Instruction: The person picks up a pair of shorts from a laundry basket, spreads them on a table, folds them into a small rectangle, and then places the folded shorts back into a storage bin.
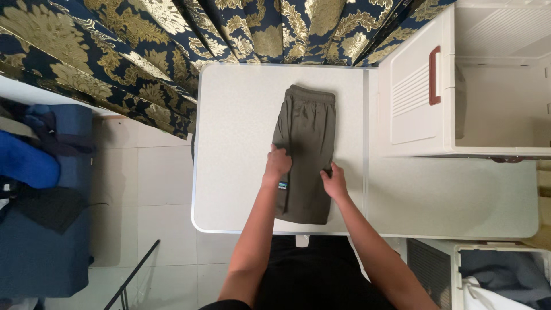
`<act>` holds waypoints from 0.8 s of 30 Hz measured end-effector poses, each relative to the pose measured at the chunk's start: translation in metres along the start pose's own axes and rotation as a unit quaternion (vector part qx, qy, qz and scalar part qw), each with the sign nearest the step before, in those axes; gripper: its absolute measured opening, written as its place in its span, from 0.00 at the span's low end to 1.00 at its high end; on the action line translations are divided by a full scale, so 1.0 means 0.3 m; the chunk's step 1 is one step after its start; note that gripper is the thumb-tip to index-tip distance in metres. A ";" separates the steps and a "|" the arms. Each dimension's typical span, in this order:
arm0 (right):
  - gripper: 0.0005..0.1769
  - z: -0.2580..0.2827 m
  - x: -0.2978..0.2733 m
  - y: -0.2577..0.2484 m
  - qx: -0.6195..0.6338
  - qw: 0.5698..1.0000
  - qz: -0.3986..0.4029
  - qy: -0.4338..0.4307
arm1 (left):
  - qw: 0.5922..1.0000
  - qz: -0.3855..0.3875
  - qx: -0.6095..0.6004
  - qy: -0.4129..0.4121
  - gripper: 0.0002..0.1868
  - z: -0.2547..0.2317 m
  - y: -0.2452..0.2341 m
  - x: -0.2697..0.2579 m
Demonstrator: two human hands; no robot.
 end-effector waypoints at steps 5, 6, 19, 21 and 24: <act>0.30 -0.005 0.066 -0.068 0.056 0.997 -0.050 -0.022 | 0.980 -0.114 -0.039 0.161 0.32 0.045 -0.083 -0.236; 0.30 -0.023 0.052 -0.088 0.063 0.996 -0.060 0.001 | 0.979 -0.120 -0.060 0.152 0.31 0.062 -0.091 -0.265; 0.20 -0.099 -0.180 -0.076 -0.001 1.000 0.007 0.022 | 0.989 0.019 -0.021 0.143 0.22 0.107 -0.029 -0.386; 0.20 -0.101 -0.169 -0.121 0.017 1.000 -0.013 0.023 | 0.987 0.047 0.009 0.153 0.16 0.079 -0.068 -0.320; 0.22 -0.076 -0.146 -0.190 0.056 0.995 -0.064 0.050 | 0.980 0.022 0.000 0.196 0.09 -0.011 -0.182 -0.178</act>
Point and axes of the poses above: each hand's wrist, its own x-axis towards the middle knuckle, its own y-axis out of the palm, z = x × y, the point moved 3 cm from there along x, towards the middle knuckle, and after that the axes turned 4 degrees about z, right-handed, at the moved point
